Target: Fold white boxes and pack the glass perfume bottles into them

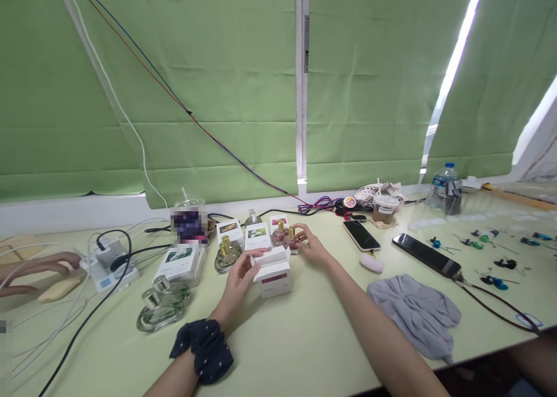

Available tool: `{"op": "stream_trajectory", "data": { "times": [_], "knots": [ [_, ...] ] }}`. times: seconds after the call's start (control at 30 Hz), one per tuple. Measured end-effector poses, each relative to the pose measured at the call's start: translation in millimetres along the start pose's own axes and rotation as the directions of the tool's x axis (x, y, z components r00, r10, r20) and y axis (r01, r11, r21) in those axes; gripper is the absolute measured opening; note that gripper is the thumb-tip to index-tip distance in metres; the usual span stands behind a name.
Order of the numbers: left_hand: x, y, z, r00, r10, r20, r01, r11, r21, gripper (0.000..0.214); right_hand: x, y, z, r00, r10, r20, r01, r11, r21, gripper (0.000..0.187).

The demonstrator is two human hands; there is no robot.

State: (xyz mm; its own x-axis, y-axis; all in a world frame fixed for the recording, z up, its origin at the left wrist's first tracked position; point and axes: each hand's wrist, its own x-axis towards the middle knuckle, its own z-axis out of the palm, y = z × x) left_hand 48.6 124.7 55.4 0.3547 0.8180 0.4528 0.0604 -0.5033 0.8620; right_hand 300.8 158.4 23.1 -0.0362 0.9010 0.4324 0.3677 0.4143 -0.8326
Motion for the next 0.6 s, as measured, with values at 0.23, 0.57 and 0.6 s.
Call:
{"op": "stream_trajectory", "data": {
  "times": [0.23, 0.57, 0.6],
  "knots": [
    [-1, -2, 0.2, 1.0, -0.005, 0.018, 0.005, 1.0, -0.001, 0.025, 2, 3, 0, 0.998, -0.067, 0.004, 0.067, 0.992, -0.103, 0.049],
    [0, -6, -0.9, 0.999, 0.017, 0.047, -0.016, 1.0, -0.018, 0.027, 4, -31, 1, 0.97, -0.135, -0.203, 0.086, 0.969, -0.232, 0.046],
    [-1, -6, -0.8, 0.999, 0.016, 0.048, -0.015, 1.0, -0.016, 0.027, 5, -38, -1, 0.954, -0.163, -0.252, 0.12, 0.977, -0.175, 0.043]
  ]
}}
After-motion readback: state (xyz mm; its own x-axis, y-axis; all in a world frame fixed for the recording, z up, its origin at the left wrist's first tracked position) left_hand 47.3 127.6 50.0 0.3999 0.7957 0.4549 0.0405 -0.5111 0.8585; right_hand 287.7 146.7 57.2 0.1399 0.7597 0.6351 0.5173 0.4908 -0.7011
